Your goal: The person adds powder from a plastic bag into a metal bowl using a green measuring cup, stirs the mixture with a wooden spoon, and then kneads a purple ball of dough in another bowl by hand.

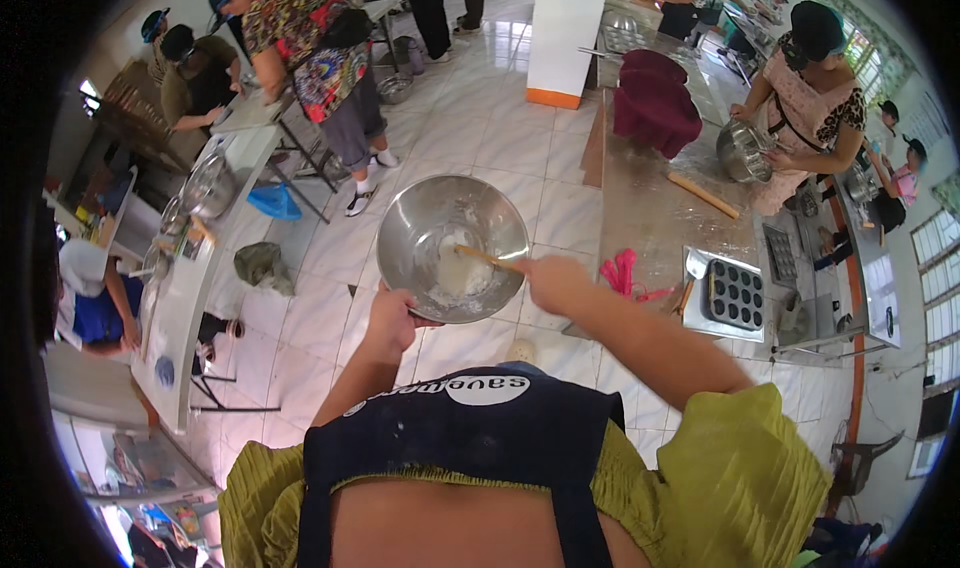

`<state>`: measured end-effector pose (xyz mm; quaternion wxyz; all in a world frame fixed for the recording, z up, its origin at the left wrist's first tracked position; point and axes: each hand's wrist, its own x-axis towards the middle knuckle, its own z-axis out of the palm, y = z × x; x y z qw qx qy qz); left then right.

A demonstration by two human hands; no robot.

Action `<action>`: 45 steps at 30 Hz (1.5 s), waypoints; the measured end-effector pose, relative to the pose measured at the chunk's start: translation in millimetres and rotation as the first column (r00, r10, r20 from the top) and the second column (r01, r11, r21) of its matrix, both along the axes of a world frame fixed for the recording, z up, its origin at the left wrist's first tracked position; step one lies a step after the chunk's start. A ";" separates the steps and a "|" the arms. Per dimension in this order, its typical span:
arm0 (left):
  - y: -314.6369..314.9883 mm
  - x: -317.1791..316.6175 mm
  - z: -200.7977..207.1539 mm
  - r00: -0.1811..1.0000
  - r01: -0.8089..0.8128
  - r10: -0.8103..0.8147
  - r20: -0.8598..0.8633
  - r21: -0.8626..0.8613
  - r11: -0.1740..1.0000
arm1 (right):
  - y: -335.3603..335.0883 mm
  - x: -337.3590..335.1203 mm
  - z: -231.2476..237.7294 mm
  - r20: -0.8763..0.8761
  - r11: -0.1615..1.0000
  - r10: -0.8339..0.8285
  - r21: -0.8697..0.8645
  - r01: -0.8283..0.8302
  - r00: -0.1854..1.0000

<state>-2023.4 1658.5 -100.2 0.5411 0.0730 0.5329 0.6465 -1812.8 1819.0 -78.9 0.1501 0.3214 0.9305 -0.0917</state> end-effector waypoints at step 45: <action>477.4 -125.7 -50.4 0.772 0.635 -0.635 0.006 -0.047 0.771 | 253.3 -168.7 24.4 -0.038 0.032 -0.999 -0.751 0.660 0.005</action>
